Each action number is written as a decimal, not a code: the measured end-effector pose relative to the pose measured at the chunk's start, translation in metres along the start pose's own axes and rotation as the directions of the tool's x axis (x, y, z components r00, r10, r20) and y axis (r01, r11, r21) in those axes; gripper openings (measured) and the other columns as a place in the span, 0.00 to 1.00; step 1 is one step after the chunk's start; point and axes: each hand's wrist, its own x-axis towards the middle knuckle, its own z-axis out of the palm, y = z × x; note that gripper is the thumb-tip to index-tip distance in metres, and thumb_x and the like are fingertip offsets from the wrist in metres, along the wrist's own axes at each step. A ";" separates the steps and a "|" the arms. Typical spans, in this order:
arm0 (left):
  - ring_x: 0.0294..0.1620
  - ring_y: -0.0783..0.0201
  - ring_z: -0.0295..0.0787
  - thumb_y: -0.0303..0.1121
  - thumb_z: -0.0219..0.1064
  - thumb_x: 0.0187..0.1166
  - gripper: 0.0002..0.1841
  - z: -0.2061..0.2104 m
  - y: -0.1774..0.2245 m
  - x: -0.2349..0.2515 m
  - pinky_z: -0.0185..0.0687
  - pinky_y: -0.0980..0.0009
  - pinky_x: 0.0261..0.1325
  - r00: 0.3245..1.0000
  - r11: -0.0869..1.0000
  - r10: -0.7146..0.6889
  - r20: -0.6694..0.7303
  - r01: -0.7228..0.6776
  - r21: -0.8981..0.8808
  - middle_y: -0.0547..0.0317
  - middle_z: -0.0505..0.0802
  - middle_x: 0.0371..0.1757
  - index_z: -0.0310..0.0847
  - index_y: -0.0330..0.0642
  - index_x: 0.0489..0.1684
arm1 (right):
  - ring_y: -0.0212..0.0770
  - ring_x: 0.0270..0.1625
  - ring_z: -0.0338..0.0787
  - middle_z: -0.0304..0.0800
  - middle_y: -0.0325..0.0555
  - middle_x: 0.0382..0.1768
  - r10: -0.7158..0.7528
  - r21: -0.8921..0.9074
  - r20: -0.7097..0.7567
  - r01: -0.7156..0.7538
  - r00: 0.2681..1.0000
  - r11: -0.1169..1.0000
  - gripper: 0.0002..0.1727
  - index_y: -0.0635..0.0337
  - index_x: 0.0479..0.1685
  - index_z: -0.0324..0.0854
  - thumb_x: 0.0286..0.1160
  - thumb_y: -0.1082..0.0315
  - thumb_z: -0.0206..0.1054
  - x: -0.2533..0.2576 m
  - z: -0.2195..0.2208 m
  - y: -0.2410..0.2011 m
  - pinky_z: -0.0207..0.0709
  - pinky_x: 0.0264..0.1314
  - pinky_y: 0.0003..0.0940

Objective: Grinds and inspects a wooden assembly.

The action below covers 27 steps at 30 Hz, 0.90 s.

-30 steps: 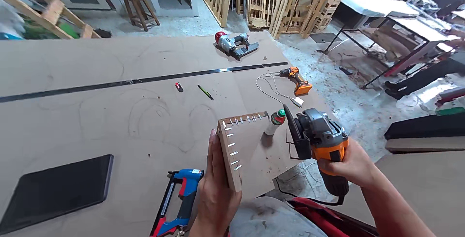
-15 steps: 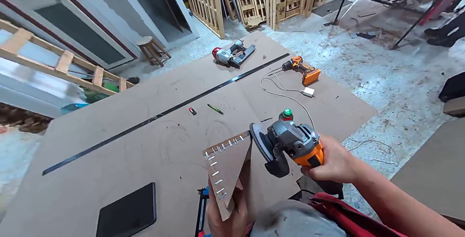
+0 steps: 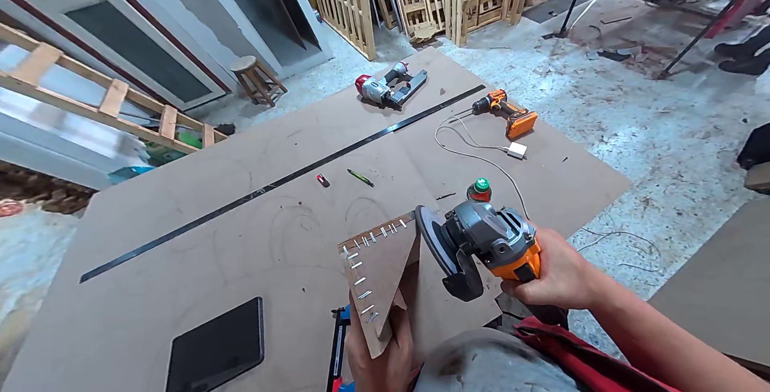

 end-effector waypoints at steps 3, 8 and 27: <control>0.43 0.75 0.93 0.37 0.66 0.71 0.31 -0.001 -0.001 0.001 0.88 0.76 0.52 1.000 1.000 0.011 -0.005 -0.011 -0.017 0.44 0.94 0.43 0.74 0.14 0.66 | 0.23 0.44 0.93 0.94 0.23 0.40 0.029 -0.020 -0.002 -0.029 1.000 0.999 0.34 0.39 0.58 0.82 0.40 0.51 0.84 0.000 -0.001 0.003 0.92 0.45 0.30; 0.42 0.76 0.93 0.38 0.66 0.72 0.32 0.000 -0.004 0.001 0.88 0.78 0.51 1.000 0.999 0.031 -0.003 -0.031 -0.032 0.44 0.94 0.42 0.74 0.13 0.66 | 0.24 0.44 0.93 0.94 0.24 0.40 -0.015 0.017 0.000 0.015 1.000 1.000 0.33 0.41 0.57 0.82 0.42 0.54 0.84 -0.001 -0.001 -0.004 0.92 0.46 0.29; 0.42 0.80 0.91 0.33 0.66 0.69 0.18 -0.006 -0.008 0.019 0.87 0.81 0.50 0.999 0.996 0.013 -0.038 -0.017 -0.089 0.53 0.94 0.37 0.83 0.23 0.46 | 0.21 0.47 0.92 0.93 0.23 0.43 0.043 0.003 -0.087 -0.043 0.995 0.999 0.35 0.41 0.59 0.81 0.41 0.53 0.84 -0.013 0.019 0.020 0.91 0.49 0.27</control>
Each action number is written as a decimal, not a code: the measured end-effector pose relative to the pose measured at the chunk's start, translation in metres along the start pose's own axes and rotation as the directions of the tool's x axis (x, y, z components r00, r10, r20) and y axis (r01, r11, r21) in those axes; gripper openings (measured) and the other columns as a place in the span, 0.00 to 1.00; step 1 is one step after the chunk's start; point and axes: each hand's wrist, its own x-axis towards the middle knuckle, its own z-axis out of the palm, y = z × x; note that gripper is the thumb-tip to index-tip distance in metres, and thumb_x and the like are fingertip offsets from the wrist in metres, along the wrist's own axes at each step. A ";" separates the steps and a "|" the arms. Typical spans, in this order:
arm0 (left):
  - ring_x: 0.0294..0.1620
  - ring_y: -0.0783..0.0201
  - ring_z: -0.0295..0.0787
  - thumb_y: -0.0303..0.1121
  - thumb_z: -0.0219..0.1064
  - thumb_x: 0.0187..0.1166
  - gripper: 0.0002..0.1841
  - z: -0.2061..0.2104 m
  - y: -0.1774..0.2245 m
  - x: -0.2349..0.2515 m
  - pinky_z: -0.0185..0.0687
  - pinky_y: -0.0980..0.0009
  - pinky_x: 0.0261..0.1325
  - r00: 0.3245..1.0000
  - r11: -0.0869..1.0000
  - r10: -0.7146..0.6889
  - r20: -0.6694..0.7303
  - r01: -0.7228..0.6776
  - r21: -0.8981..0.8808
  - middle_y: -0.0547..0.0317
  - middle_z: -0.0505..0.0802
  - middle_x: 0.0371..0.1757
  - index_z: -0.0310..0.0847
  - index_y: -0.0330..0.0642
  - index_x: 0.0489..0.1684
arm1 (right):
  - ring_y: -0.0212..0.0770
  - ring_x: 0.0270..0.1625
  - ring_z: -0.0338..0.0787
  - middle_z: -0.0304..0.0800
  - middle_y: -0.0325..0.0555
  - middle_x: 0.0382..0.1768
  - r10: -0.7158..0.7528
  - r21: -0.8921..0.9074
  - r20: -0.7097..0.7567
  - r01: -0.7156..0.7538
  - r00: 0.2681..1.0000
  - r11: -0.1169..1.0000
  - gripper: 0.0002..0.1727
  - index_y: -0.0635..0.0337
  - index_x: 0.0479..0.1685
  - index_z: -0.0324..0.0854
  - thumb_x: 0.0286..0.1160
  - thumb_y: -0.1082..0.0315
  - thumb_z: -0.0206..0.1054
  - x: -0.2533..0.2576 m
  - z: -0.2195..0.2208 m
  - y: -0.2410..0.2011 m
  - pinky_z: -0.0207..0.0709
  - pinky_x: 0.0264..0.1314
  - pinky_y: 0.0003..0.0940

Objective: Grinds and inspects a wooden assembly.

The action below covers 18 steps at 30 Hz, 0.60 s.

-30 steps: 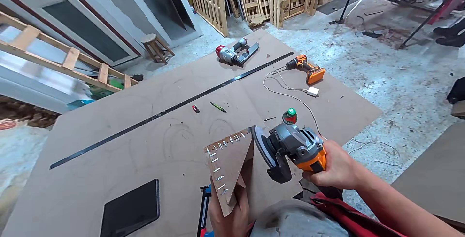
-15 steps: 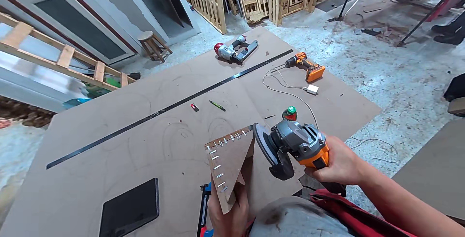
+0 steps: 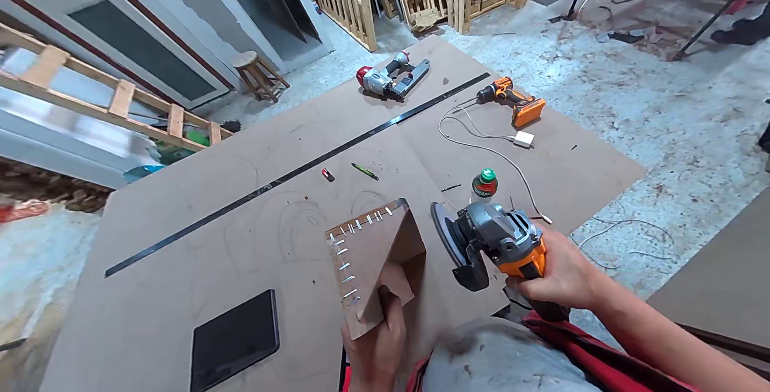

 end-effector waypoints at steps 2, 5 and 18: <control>0.44 0.80 0.91 0.32 0.66 0.69 0.17 -0.003 0.000 0.002 0.87 0.81 0.53 0.999 0.999 -0.045 0.011 0.045 -0.014 0.52 0.93 0.39 0.82 0.22 0.46 | 0.19 0.45 0.92 0.93 0.21 0.41 0.013 -0.012 -0.022 -0.013 1.000 1.000 0.35 0.41 0.58 0.81 0.39 0.52 0.84 0.000 0.001 0.001 0.90 0.47 0.25; 0.44 0.82 0.91 0.29 0.67 0.67 0.16 -0.006 0.004 0.005 0.87 0.82 0.53 0.996 0.996 -0.090 0.013 0.090 -0.023 0.54 0.94 0.39 0.82 0.21 0.45 | 0.17 0.44 0.91 0.92 0.20 0.40 -0.007 -0.027 -0.023 0.007 1.000 1.000 0.35 0.40 0.57 0.81 0.37 0.51 0.83 0.005 0.004 0.002 0.90 0.44 0.24; 0.44 0.87 0.89 0.28 0.67 0.69 0.13 -0.004 0.006 0.001 0.85 0.86 0.54 1.000 0.999 -0.014 0.028 0.015 -0.035 0.60 0.93 0.38 0.82 0.23 0.44 | 0.18 0.45 0.91 0.92 0.22 0.42 -0.119 0.075 0.070 0.114 0.990 0.991 0.37 0.43 0.60 0.79 0.38 0.56 0.84 0.036 0.011 -0.014 0.90 0.44 0.23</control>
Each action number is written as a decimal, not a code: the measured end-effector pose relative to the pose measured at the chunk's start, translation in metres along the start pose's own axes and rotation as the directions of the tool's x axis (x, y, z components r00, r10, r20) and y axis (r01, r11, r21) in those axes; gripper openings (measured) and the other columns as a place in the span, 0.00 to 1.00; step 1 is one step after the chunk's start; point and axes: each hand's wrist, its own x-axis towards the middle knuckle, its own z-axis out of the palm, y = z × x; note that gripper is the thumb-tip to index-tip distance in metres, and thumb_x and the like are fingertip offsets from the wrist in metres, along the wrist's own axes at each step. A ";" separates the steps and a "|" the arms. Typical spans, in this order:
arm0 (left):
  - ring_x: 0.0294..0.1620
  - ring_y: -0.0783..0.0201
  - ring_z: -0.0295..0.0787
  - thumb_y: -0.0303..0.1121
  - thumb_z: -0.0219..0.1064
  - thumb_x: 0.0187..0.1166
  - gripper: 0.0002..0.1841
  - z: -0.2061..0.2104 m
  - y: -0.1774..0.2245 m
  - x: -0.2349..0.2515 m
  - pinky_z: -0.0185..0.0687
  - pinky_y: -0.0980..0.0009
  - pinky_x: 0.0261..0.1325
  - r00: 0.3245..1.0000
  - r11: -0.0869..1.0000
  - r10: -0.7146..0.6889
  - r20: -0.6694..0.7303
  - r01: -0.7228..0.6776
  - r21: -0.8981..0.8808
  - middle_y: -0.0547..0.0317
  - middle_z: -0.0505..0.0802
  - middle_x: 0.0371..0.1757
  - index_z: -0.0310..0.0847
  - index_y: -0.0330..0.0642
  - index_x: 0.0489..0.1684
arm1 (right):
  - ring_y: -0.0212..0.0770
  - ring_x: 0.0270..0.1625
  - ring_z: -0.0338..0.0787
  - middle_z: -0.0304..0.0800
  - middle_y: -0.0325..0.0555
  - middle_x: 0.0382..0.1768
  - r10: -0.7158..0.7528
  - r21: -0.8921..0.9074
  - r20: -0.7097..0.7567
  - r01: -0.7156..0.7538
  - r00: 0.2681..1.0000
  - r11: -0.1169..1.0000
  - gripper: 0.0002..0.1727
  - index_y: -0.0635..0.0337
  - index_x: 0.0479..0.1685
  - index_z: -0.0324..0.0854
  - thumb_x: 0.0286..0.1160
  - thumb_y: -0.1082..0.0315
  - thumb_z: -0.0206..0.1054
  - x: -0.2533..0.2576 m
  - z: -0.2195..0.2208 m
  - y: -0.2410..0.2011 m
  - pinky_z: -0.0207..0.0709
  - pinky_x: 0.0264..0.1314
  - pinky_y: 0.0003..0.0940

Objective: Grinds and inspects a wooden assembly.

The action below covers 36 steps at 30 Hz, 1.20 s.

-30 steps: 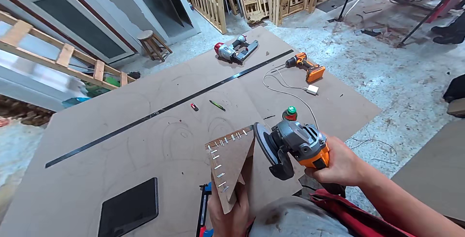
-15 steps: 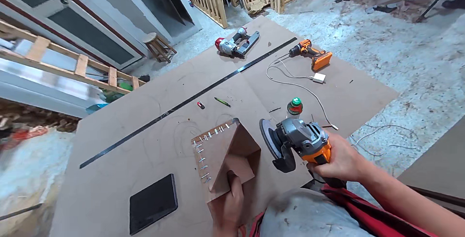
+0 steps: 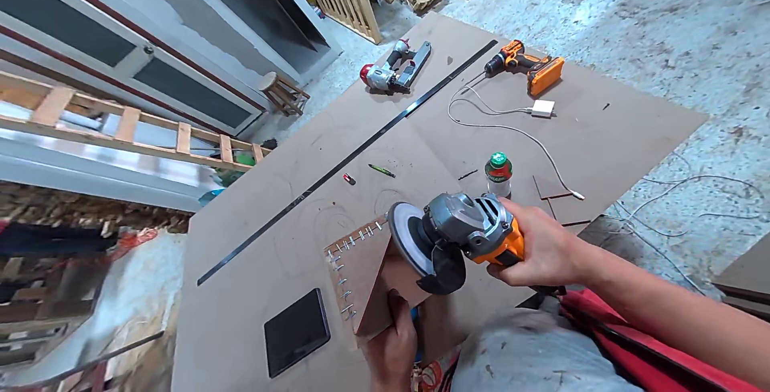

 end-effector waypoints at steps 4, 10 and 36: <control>0.42 0.86 0.89 0.29 0.66 0.70 0.13 0.000 -0.001 0.000 0.86 0.85 0.52 1.000 0.998 -0.013 -0.002 0.013 0.060 0.58 0.93 0.37 0.83 0.24 0.42 | 0.17 0.44 0.90 0.91 0.20 0.41 0.015 -0.043 0.031 -0.013 0.999 0.999 0.36 0.40 0.60 0.78 0.40 0.52 0.84 0.000 -0.005 0.006 0.89 0.44 0.24; 0.41 0.84 0.90 0.31 0.68 0.70 0.15 0.000 -0.001 -0.001 0.86 0.84 0.51 1.000 0.998 -0.012 0.000 0.012 0.066 0.56 0.93 0.35 0.83 0.24 0.41 | 0.14 0.38 0.87 0.87 0.16 0.34 -0.014 -0.293 0.027 0.021 1.000 0.956 0.35 0.38 0.55 0.77 0.37 0.48 0.82 -0.002 -0.027 -0.026 0.85 0.35 0.22; 0.41 0.70 0.93 0.40 0.62 0.75 0.33 0.009 -0.013 -0.007 0.90 0.71 0.48 0.998 0.993 0.064 0.022 -0.066 0.102 0.42 0.94 0.47 0.71 0.16 0.72 | 0.17 0.31 0.85 0.84 0.17 0.29 0.024 -0.747 0.001 -0.015 1.000 0.664 0.33 0.37 0.52 0.77 0.36 0.47 0.80 0.001 -0.081 -0.094 0.82 0.27 0.26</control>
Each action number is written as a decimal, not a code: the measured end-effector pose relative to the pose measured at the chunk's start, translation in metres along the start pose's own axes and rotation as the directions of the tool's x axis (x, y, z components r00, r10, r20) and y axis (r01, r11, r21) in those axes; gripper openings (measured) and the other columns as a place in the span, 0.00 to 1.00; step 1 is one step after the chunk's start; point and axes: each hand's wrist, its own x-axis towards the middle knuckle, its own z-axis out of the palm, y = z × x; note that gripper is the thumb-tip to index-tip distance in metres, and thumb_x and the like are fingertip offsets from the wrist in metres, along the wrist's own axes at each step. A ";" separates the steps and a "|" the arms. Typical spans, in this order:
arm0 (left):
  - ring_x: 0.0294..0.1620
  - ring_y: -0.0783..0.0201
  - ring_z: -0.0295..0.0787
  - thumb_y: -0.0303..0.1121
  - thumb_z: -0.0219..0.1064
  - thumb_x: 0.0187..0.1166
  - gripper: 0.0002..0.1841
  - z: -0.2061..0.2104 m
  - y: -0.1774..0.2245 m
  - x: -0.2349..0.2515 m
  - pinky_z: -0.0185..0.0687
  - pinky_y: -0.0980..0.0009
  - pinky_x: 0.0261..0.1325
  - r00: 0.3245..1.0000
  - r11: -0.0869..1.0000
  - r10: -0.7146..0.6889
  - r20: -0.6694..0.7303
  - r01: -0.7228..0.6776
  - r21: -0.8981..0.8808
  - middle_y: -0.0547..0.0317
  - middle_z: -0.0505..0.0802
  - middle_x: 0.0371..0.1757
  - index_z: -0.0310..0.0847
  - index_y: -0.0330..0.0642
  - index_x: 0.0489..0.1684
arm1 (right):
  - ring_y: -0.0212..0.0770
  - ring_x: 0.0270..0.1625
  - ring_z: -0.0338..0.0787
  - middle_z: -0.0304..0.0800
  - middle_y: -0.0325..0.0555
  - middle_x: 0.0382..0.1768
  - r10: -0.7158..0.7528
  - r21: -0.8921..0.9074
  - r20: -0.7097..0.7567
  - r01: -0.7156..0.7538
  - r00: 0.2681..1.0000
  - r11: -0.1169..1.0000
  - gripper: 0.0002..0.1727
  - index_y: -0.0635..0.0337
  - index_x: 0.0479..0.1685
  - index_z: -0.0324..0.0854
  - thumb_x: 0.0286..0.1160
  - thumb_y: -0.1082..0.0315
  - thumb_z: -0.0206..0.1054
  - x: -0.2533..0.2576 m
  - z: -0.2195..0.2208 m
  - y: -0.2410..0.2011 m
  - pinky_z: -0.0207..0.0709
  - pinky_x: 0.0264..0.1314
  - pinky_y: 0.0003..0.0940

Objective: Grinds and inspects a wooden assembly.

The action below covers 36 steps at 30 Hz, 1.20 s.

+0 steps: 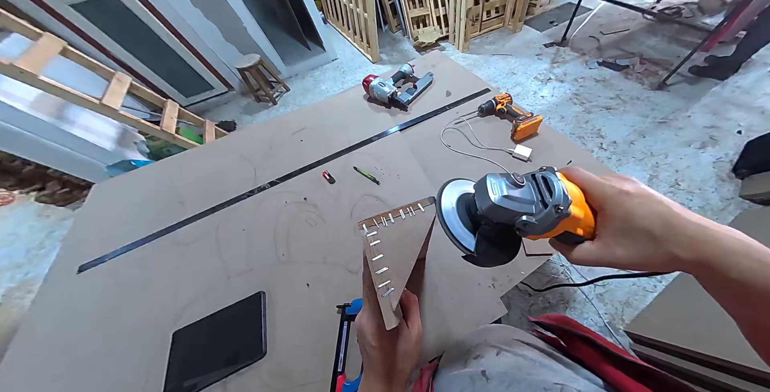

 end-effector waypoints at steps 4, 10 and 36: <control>0.45 0.67 0.94 0.38 0.62 0.74 0.34 0.000 0.006 -0.001 0.90 0.69 0.51 1.000 1.000 0.016 0.011 -0.016 0.008 0.39 0.93 0.54 0.69 0.19 0.76 | 0.15 0.28 0.84 0.83 0.15 0.27 -0.029 -0.005 -0.038 0.029 0.999 1.000 0.32 0.37 0.50 0.78 0.36 0.47 0.79 -0.001 -0.008 0.003 0.80 0.24 0.23; 0.51 0.63 0.95 0.39 0.62 0.75 0.33 0.005 0.011 -0.002 0.90 0.67 0.54 0.999 0.999 0.043 0.007 -0.044 0.031 0.37 0.91 0.61 0.70 0.21 0.77 | 0.19 0.26 0.83 0.81 0.18 0.25 -0.080 -0.094 -0.033 0.077 0.996 0.993 0.32 0.39 0.50 0.77 0.34 0.47 0.78 0.005 -0.021 -0.005 0.78 0.21 0.27; 0.44 0.68 0.94 0.39 0.63 0.74 0.35 0.001 0.003 0.004 0.91 0.70 0.49 1.000 1.000 0.004 0.000 -0.004 -0.025 0.40 0.93 0.55 0.68 0.20 0.78 | 0.20 0.26 0.84 0.82 0.18 0.25 -0.009 -0.121 0.063 0.017 0.998 0.993 0.33 0.37 0.50 0.77 0.34 0.48 0.80 0.007 -0.015 0.010 0.80 0.23 0.29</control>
